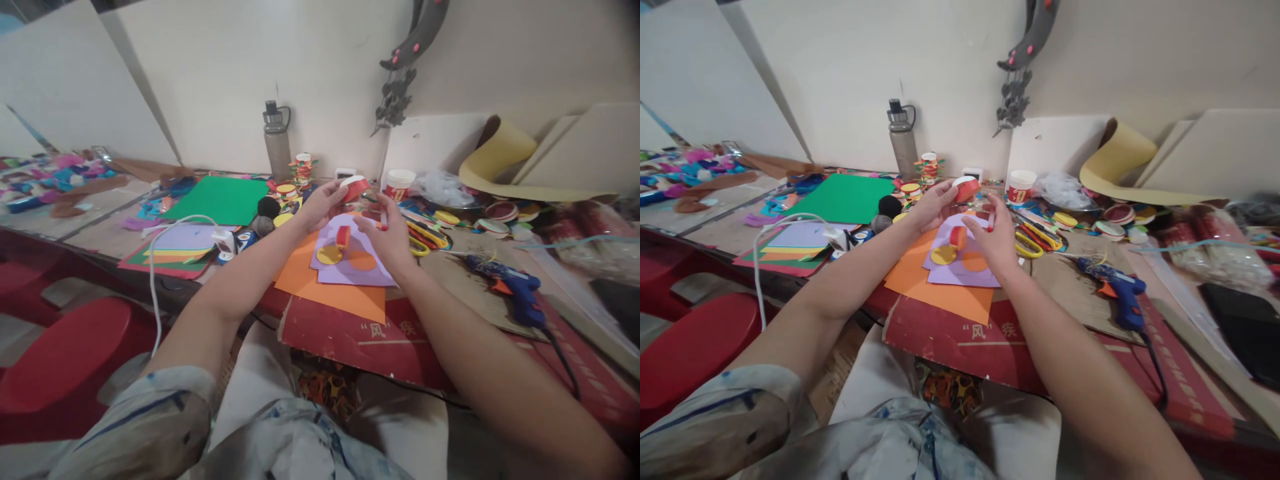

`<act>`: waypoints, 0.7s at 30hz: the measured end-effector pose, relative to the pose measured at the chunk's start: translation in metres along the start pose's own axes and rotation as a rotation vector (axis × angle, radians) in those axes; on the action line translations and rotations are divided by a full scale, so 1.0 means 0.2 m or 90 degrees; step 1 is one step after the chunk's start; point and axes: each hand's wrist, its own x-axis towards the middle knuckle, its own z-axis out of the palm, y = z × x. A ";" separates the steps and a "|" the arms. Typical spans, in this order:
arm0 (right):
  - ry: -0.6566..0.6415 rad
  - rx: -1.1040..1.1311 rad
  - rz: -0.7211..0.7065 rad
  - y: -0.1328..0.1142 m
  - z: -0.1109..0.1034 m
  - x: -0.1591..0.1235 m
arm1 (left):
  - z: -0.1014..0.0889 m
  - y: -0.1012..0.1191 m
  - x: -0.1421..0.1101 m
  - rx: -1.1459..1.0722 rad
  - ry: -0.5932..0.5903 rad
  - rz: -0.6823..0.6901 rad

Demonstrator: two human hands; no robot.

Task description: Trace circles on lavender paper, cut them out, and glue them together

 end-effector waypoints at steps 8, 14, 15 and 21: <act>0.029 -0.039 0.036 0.05 -0.03 0.02 | 0.05 0.00 -0.01 -0.048 0.033 -0.020; -0.004 -0.043 -0.063 0.03 -0.05 0.02 | 0.05 0.00 -0.03 0.023 -0.057 -0.017; -0.006 -0.047 -0.076 0.03 -0.04 0.02 | 0.06 0.00 -0.03 0.032 -0.069 -0.020; 0.033 -0.010 -0.090 0.00 -0.05 0.01 | 0.11 0.00 -0.05 -0.008 -0.077 -0.024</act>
